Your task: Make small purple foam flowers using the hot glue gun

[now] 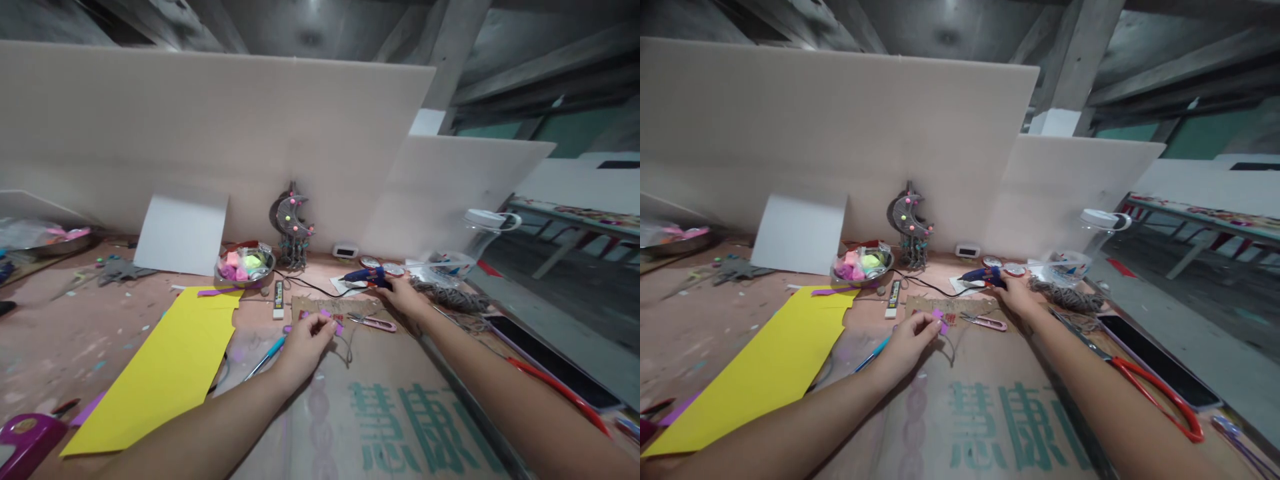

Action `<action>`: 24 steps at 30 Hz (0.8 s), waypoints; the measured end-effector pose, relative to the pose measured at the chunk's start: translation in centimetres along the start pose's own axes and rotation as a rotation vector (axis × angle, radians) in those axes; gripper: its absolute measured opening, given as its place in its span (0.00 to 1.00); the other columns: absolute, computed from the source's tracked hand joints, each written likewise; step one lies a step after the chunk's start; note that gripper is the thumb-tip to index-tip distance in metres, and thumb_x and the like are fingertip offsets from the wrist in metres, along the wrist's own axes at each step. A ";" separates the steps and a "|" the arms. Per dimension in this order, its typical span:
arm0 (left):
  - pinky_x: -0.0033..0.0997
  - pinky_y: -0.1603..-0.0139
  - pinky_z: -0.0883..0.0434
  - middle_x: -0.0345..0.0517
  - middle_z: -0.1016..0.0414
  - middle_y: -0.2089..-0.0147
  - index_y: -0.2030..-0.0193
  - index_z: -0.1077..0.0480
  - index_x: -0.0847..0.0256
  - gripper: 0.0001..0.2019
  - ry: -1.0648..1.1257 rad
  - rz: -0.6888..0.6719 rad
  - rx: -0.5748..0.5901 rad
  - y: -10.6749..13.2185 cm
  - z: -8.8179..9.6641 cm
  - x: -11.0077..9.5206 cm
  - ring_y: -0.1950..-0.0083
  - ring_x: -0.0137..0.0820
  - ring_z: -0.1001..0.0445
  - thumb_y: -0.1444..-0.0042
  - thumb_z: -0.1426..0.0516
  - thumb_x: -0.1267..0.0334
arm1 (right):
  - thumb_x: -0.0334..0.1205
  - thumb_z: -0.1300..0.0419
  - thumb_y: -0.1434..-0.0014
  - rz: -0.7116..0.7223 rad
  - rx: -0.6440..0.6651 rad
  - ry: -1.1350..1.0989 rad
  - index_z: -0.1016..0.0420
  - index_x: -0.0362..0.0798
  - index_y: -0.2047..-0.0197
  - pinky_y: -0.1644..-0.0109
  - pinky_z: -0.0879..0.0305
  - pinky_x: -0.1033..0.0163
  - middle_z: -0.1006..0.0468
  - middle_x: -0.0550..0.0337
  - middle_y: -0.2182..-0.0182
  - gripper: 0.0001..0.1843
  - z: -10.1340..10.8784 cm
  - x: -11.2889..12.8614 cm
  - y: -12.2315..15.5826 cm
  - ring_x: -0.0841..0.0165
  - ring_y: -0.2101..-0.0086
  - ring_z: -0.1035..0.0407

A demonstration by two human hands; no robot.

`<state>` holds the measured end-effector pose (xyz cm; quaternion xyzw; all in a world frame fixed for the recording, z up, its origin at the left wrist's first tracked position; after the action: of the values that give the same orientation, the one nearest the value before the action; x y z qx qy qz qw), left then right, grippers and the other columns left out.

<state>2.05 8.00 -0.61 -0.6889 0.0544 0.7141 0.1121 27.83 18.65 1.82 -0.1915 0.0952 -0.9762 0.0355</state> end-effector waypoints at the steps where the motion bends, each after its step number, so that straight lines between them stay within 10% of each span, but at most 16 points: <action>1: 0.26 0.68 0.41 0.41 0.33 0.72 0.69 0.32 0.64 0.13 -0.003 0.003 0.001 0.0 0.0 0.0 0.70 0.28 0.36 0.47 0.46 0.54 | 0.40 0.43 0.46 -0.015 0.005 0.014 0.26 0.39 0.55 0.53 0.37 0.58 0.22 0.44 0.60 0.18 0.1 -0.3 0.0 0.56 0.58 0.29; 24: 0.27 0.67 0.38 0.43 0.31 0.71 0.68 0.31 0.64 0.13 0.026 0.005 -0.012 0.0 0.0 -0.3 0.69 0.29 0.34 0.48 0.45 0.54 | 0.46 0.48 0.44 0.110 -0.116 0.028 0.32 0.45 0.45 0.48 0.39 0.54 0.27 0.48 0.50 0.24 4.1 3.0 6.4 0.54 0.51 0.33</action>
<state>2.02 7.96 -0.32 -0.6985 0.0533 0.7058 0.1053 26.86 11.32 5.33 -0.1742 0.1624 -0.9682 0.0769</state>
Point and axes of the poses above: each hand's wrist, its own y-axis away from the middle knuckle, its own z-axis out of the back of the hand, x = y × z, the point moved 7 cm from there along -y, towards the middle knuckle
